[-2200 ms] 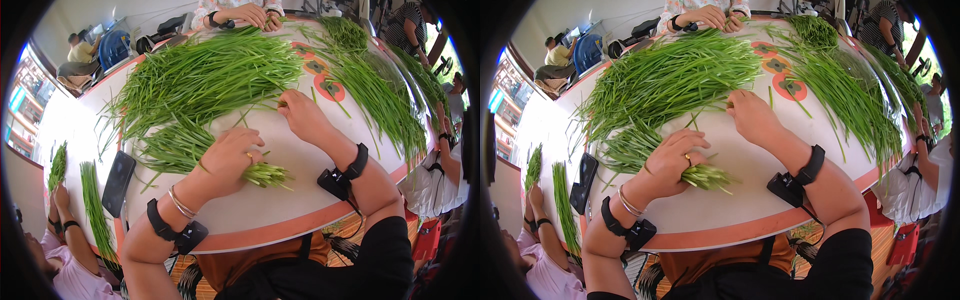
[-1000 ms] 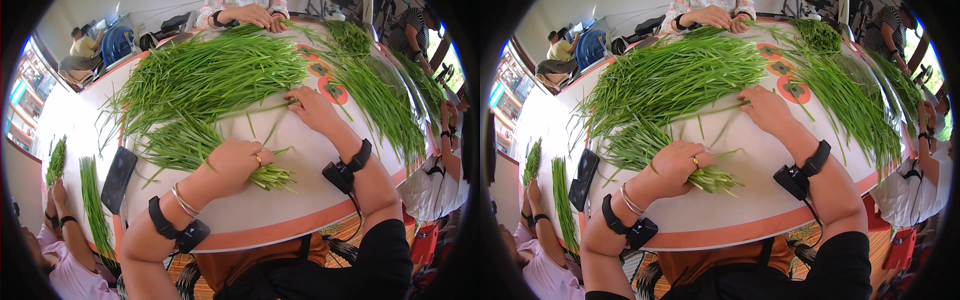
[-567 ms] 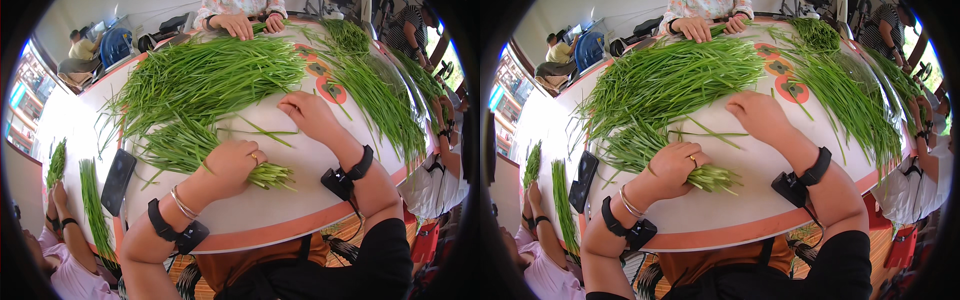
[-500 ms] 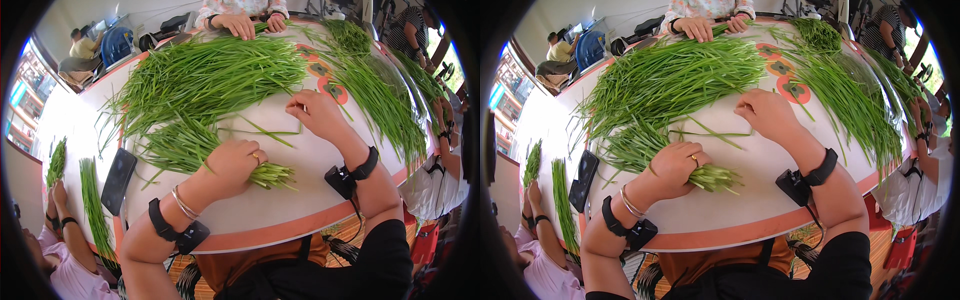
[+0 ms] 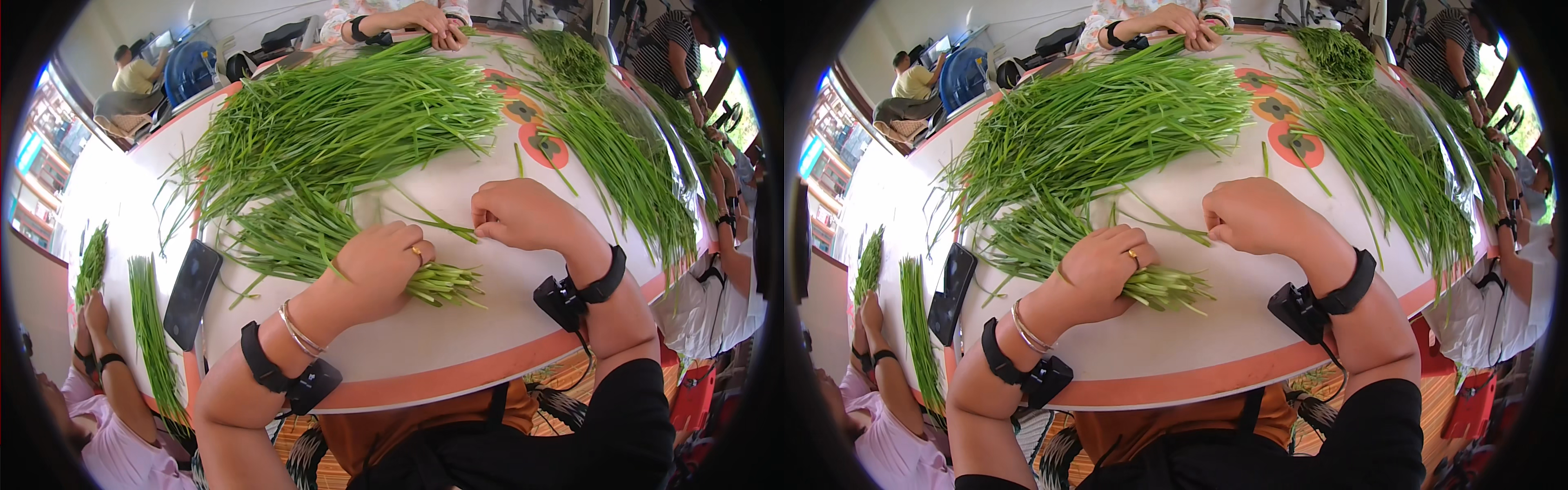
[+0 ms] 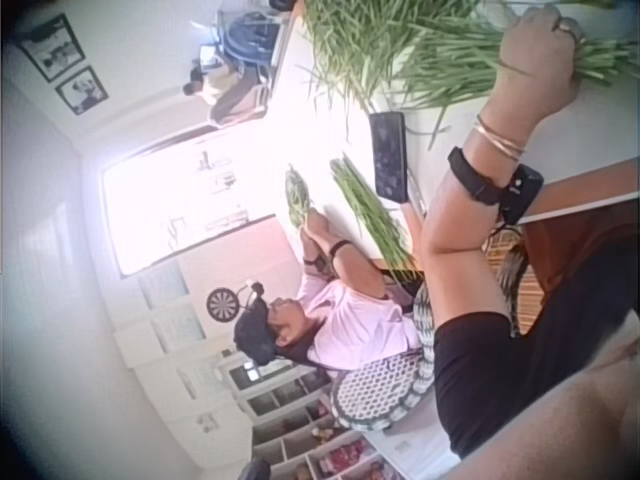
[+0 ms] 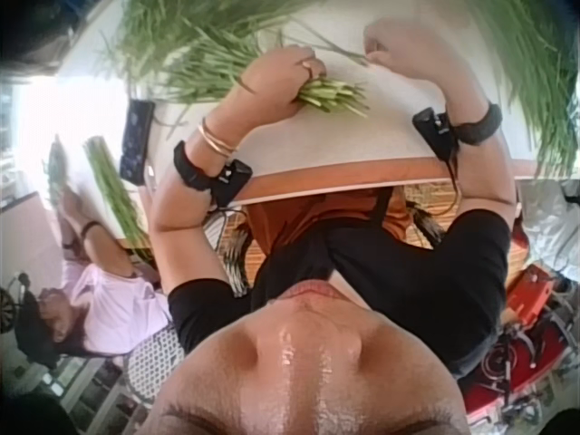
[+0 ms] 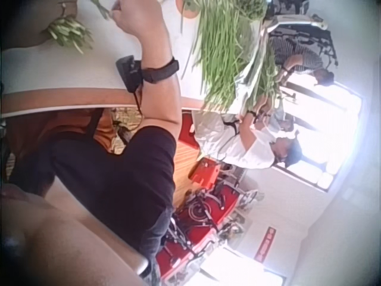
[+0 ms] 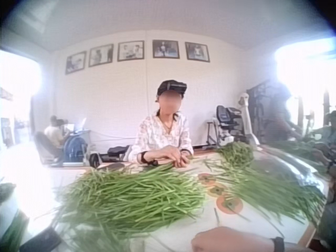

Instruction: The person sorts and cleans a bundle of chives by hand on a table, removing withered leaves and grouping the stalks together.

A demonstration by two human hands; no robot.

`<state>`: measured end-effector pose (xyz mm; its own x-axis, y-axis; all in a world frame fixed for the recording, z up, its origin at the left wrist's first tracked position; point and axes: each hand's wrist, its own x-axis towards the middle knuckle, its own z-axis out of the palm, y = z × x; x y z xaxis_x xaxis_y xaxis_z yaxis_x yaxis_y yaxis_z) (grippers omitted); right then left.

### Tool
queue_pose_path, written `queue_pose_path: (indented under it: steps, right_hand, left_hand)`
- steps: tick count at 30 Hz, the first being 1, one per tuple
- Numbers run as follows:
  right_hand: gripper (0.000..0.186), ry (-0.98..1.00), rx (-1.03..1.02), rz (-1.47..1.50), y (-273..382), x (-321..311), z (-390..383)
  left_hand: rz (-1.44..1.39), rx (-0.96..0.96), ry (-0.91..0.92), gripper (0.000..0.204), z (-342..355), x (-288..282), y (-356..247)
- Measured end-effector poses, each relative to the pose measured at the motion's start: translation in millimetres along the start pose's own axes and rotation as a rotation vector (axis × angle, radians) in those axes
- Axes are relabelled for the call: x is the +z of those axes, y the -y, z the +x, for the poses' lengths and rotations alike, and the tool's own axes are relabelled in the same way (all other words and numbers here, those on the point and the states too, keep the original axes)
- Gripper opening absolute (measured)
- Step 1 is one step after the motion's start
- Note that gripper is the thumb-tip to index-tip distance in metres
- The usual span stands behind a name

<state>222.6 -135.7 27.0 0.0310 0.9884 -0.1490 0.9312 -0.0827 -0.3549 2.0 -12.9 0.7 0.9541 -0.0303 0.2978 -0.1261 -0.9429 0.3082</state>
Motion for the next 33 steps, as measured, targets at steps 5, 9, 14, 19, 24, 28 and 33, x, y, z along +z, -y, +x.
queue_pose_path:
  steps: [5,9,14,19,24,28,33]
  right_hand:
    - [0.014,-0.302,0.003,0.073,5,15,12]
    - [0.018,-0.374,-0.137,0.129,13,18,14]
    - [0.020,-0.110,-0.005,-0.012,14,4,2]
    - [0.016,-0.056,-0.080,-0.042,15,8,5]
    - [0.013,0.008,-0.135,0.492,16,7,10]
    - [0.017,-0.120,-0.063,0.469,2,13,17]
    - [0.038,-0.355,-0.134,0.205,-8,24,29]
  left_hand:
    - [0.002,0.010,-0.001,0.034,1,0,0]
    - [0.012,0.026,-0.042,0.031,0,0,0]
    - [-0.038,0.008,-0.068,0.031,0,0,1]
    - [0.013,0.043,-0.129,0.033,4,-7,-2]
    - [-0.003,0.036,0.001,0.036,1,0,4]
    - [0.009,-0.002,0.028,0.037,0,0,2]
    - [-0.013,0.106,-0.049,0.037,1,-3,1]
